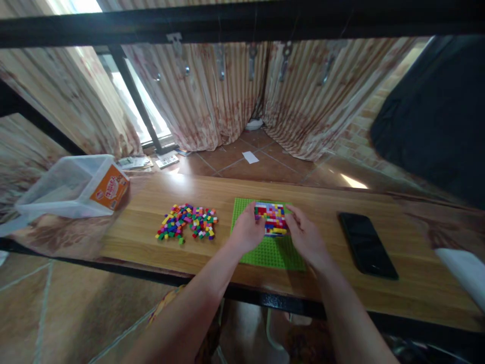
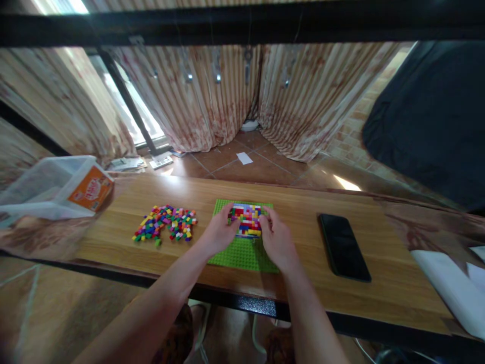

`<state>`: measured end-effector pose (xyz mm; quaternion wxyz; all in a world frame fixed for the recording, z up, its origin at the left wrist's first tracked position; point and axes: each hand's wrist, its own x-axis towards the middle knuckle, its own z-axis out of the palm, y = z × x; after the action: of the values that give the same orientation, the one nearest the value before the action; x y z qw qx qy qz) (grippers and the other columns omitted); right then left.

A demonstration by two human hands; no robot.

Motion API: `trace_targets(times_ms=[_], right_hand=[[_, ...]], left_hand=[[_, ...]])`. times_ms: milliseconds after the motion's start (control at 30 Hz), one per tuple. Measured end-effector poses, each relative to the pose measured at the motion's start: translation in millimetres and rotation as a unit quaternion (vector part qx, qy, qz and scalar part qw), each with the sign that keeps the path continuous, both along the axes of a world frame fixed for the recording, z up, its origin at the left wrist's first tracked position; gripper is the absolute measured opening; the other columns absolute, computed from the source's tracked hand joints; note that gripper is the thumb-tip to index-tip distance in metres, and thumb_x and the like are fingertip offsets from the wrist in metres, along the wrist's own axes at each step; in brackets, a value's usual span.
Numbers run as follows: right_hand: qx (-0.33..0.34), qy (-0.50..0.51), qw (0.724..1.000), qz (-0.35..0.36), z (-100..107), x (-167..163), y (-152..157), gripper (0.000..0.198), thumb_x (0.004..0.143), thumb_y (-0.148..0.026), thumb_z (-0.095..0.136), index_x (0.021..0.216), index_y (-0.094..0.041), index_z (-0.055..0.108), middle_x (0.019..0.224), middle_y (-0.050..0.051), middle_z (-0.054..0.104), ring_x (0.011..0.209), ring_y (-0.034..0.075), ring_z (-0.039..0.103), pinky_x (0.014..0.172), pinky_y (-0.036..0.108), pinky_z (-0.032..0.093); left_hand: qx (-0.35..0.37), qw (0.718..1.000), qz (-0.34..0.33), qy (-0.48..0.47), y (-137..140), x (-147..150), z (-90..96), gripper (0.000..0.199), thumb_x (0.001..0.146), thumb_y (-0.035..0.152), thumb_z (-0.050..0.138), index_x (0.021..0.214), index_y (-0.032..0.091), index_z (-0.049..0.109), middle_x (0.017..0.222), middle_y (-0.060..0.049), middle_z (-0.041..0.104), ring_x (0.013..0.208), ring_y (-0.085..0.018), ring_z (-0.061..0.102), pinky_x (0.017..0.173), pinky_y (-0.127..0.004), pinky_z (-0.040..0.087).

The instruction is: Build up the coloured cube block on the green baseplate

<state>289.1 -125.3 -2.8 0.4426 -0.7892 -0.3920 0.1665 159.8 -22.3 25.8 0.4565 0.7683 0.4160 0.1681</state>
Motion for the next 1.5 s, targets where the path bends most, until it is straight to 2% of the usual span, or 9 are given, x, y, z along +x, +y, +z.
trace_targets(times_ms=[167,333,467,567,633,800,1000,1333,1500], right_hand=[[-0.064,-0.082,0.994,-0.039,4.7,5.9,-3.6,0.055,0.092,-0.053,0.039,0.125,-0.017,0.065,0.105,0.015,0.075,0.084,0.028,0.070,0.075,0.041,0.053],[-0.076,-0.123,0.988,-0.057,3.3,9.8,-3.0,0.053,0.093,-0.052,0.038,0.117,-0.018,0.070,0.105,0.015,0.075,0.087,0.029,0.070,0.078,0.041,0.052],[-0.046,-0.143,0.986,-0.070,5.1,11.2,-4.1,0.050,0.093,-0.053,0.038,0.107,-0.020,0.073,0.097,0.013,0.077,0.084,0.028,0.071,0.076,0.039,0.052],[-0.034,-0.144,0.987,-0.065,5.7,12.3,-4.8,0.051,0.094,-0.055,0.038,0.107,-0.020,0.073,0.094,0.012,0.077,0.085,0.028,0.071,0.076,0.039,0.053],[-0.032,-0.141,0.988,-0.060,5.9,12.8,-5.4,0.052,0.094,-0.056,0.037,0.108,-0.020,0.072,0.090,0.012,0.076,0.085,0.029,0.071,0.076,0.040,0.053],[-0.032,-0.136,0.989,-0.049,7.5,13.0,-6.5,0.053,0.095,-0.056,0.036,0.110,-0.019,0.072,0.085,0.011,0.076,0.087,0.030,0.071,0.079,0.041,0.053],[-0.029,-0.135,0.990,-0.041,10.5,9.6,-5.3,0.053,0.096,-0.056,0.035,0.107,-0.019,0.072,0.094,0.013,0.076,0.091,0.029,0.071,0.082,0.040,0.053],[-0.009,-0.144,0.989,-0.024,8.7,8.7,-6.2,0.049,0.095,-0.052,0.037,0.107,-0.019,0.072,0.106,0.014,0.075,0.095,0.029,0.070,0.088,0.043,0.053],[-0.006,-0.155,0.988,-0.017,5.5,9.5,-6.0,0.048,0.095,-0.053,0.038,0.106,-0.020,0.072,0.107,0.013,0.075,0.097,0.028,0.070,0.086,0.042,0.053]], left_hand=[[0.041,0.996,-0.071,0.020,7.5,-9.5,5.4,0.036,0.088,0.016,0.050,0.121,0.013,0.064,0.116,-0.011,0.073,0.102,-0.020,0.069,0.092,-0.028,0.052],[0.150,0.978,-0.043,0.141,42.1,-54.3,26.1,0.031,0.085,0.009,0.049,0.094,0.018,0.077,0.098,-0.006,0.078,0.094,-0.020,0.070,0.088,-0.029,0.053],[0.139,0.962,0.023,0.235,69.4,-92.1,29.5,0.027,0.077,0.005,0.058,0.085,0.019,0.080,0.091,-0.006,0.079,0.090,-0.019,0.071,0.084,-0.028,0.054],[0.118,0.959,-0.035,0.255,75.9,-104.7,27.3,0.025,0.076,0.008,0.061,0.079,0.022,0.081,0.079,-0.002,0.078,0.079,-0.015,0.070,0.077,-0.023,0.054],[0.122,0.953,-0.063,0.272,75.2,-106.6,25.8,0.027,0.075,0.007,0.062,0.078,0.025,0.082,0.074,-0.001,0.077,0.074,-0.015,0.069,0.075,-0.022,0.053],[0.147,0.942,-0.062,0.294,73.6,-105.6,20.1,0.027,0.074,0.009,0.065,0.076,0.030,0.082,0.075,-0.001,0.078,0.079,-0.018,0.069,0.078,-0.024,0.052],[0.173,0.933,-0.092,0.302,78.9,-107.8,17.2,0.029,0.075,0.008,0.061,0.083,0.027,0.083,0.084,-0.003,0.079,0.080,-0.018,0.070,0.078,-0.025,0.052],[0.164,0.935,-0.101,0.296,83.7,-107.3,21.6,0.038,0.071,0.002,0.057,0.085,0.026,0.082,0.083,-0.002,0.079,0.078,-0.016,0.069,0.074,-0.022,0.050],[0.164,0.936,-0.090,0.299,79.5,-103.8,20.0,0.029,0.069,0.006,0.064,0.078,0.027,0.082,0.083,-0.003,0.079,0.083,-0.020,0.070,0.078,-0.026,0.051]])
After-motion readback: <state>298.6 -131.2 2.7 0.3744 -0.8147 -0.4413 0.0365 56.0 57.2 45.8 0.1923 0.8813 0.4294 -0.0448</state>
